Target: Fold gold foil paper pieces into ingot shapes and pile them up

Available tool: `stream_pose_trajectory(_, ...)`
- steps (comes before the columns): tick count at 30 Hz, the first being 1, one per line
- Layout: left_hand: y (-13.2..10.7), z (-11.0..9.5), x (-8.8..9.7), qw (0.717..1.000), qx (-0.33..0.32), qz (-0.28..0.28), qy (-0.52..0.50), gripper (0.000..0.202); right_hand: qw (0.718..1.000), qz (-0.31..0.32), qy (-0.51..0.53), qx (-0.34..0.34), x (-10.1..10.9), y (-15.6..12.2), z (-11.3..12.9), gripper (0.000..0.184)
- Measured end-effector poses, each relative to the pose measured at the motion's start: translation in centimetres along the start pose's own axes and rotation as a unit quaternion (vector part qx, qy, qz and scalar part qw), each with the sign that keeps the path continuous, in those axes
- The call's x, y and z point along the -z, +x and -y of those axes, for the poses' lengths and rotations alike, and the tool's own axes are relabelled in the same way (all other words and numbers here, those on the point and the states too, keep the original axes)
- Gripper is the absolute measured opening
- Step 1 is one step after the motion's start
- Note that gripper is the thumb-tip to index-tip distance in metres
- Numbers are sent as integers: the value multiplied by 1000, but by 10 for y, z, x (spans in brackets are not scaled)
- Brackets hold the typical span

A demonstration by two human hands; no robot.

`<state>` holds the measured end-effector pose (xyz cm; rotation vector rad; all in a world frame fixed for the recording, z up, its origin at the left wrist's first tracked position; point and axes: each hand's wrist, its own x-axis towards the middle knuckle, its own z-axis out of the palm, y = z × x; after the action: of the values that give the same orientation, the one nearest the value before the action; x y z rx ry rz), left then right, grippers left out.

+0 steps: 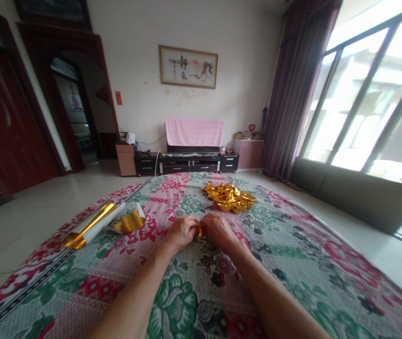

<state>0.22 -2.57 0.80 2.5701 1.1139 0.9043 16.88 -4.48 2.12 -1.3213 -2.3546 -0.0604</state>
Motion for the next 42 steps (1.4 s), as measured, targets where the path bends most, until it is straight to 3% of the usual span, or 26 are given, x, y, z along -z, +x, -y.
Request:
stream_pose_trajectory(12,0,0,-1,999,31,-31,-17,20,995,-47,84,-4,-3,-10,0,23)
stream_pose_trajectory(21,-5,10,8,996,-30,31,-80,18,991,-33,117,58,1,-10,-2,20)
stream_pose_trajectory(27,-5,6,9,997,4,21,-80,14,989,-25,129,71,0,-12,-6,23)
stream_pose_trajectory(42,-8,-5,15,998,-12,18,-57,9,989,-49,124,67,2,-15,-2,22)
